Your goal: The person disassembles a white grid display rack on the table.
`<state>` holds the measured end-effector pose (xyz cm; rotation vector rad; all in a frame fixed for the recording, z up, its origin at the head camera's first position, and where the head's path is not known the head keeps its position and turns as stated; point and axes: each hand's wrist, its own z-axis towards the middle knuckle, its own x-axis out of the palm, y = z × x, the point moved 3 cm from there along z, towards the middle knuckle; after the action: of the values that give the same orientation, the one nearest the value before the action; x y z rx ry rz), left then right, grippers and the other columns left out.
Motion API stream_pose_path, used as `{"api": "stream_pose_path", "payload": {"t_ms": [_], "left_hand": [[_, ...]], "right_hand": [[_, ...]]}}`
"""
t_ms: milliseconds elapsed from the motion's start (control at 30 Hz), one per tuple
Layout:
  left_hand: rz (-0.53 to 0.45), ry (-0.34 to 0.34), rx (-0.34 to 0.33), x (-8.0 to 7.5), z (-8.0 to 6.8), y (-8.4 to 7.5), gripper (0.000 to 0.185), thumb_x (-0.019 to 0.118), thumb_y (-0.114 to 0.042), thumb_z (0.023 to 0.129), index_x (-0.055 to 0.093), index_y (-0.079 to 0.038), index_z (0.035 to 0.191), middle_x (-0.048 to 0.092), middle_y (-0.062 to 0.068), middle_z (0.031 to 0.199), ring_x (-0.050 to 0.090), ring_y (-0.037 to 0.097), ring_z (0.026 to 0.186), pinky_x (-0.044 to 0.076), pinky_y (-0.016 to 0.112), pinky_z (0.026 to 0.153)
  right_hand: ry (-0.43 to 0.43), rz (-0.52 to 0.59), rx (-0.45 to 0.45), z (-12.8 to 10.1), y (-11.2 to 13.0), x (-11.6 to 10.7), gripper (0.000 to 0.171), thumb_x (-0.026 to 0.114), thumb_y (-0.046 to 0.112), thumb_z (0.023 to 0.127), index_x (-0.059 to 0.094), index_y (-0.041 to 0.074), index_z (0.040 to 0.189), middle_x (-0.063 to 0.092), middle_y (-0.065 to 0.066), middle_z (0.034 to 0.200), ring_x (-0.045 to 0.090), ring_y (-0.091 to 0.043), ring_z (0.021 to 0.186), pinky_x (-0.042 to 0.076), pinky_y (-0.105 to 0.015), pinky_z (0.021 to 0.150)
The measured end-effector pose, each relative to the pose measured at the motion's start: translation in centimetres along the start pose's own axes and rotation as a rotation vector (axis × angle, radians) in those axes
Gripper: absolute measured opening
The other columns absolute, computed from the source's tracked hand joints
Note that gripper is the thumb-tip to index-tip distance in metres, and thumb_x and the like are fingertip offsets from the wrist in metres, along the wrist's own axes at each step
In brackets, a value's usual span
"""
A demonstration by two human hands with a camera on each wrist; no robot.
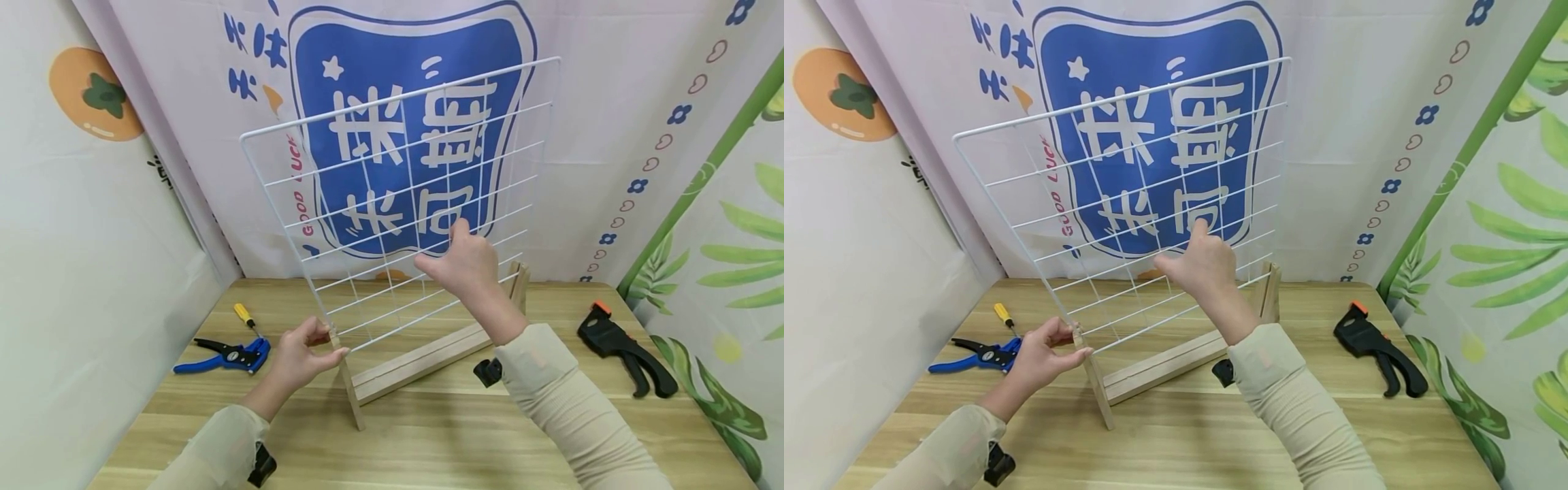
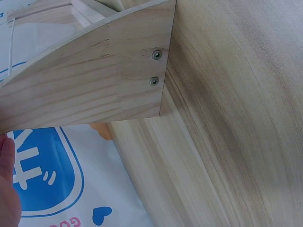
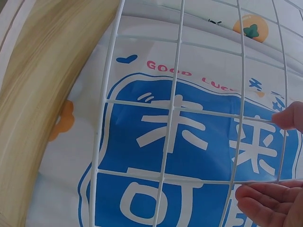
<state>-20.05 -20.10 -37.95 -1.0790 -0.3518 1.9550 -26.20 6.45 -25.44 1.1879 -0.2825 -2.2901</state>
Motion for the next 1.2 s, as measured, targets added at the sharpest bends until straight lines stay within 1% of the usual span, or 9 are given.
{"api": "stream_pose_path", "payload": {"t_ms": [167,433,567,800,900,1033,1200], "left_hand": [[0.006,0.002,-0.006,0.01,0.02,-0.14,0.036,0.083,-0.007,0.059,0.050,-0.004,0.073,0.068,0.010,0.080,0.067,0.023,0.072,0.058,0.028,0.066],[0.020,-0.007,0.016,-0.07,0.19,-0.19,0.036,0.083,-0.007,0.059,0.050,-0.004,0.074,0.068,0.009,0.079,0.067,0.023,0.072,0.058,0.028,0.065],[0.013,-0.005,0.016,-0.12,0.19,-0.22,0.036,0.083,-0.007,0.059,0.050,-0.004,0.073,0.068,0.010,0.080,0.067,0.023,0.072,0.058,0.028,0.065],[0.009,-0.001,0.005,-0.14,0.12,-0.22,0.036,0.083,-0.007,0.059,0.051,-0.005,0.074,0.068,0.010,0.080,0.067,0.023,0.072,0.058,0.028,0.066],[0.015,0.000,0.005,-0.15,0.13,-0.24,0.036,0.083,-0.008,0.059,0.050,-0.005,0.073,0.068,0.010,0.080,0.067,0.023,0.072,0.058,0.027,0.066],[0.018,0.002,0.000,-0.18,0.10,-0.31,0.035,0.083,-0.008,0.059,0.051,-0.006,0.073,0.068,0.010,0.079,0.067,0.024,0.072,0.058,0.029,0.065],[0.005,0.015,-0.030,-0.16,0.06,-0.25,0.035,0.083,-0.008,0.060,0.051,-0.005,0.074,0.068,0.010,0.079,0.067,0.024,0.073,0.058,0.029,0.067]], "right_hand": [[0.010,-0.004,0.001,0.06,0.02,-0.14,0.051,0.069,0.044,0.066,0.045,0.004,0.086,0.029,0.004,0.048,0.026,-0.010,0.038,0.016,-0.020,0.033],[-0.026,0.001,-0.039,0.21,0.20,-0.40,0.049,0.070,0.042,0.065,0.044,0.004,0.084,0.028,0.004,0.049,0.023,-0.010,0.038,0.015,-0.020,0.034],[-0.021,0.009,-0.047,0.23,0.30,-0.50,0.048,0.069,0.040,0.065,0.045,0.003,0.085,0.027,0.004,0.049,0.022,-0.010,0.039,0.014,-0.020,0.034],[0.003,0.025,-0.026,0.31,0.35,-0.52,0.042,0.066,0.038,0.067,0.043,0.007,0.083,0.029,0.004,0.048,0.024,-0.010,0.038,0.015,-0.020,0.033],[-0.006,0.032,-0.034,0.38,0.48,-0.60,0.042,0.066,0.038,0.066,0.043,0.007,0.084,0.028,0.004,0.048,0.023,-0.010,0.037,0.015,-0.020,0.033],[-0.032,0.034,-0.067,0.46,0.78,-0.74,0.042,0.066,0.037,0.066,0.044,0.006,0.084,0.028,0.004,0.047,0.022,-0.010,0.037,0.014,-0.020,0.032],[-0.024,0.009,-0.057,0.29,0.79,-0.61,0.044,0.066,0.040,0.067,0.045,0.005,0.085,0.029,0.004,0.047,0.024,-0.010,0.036,0.014,-0.019,0.032]]}}
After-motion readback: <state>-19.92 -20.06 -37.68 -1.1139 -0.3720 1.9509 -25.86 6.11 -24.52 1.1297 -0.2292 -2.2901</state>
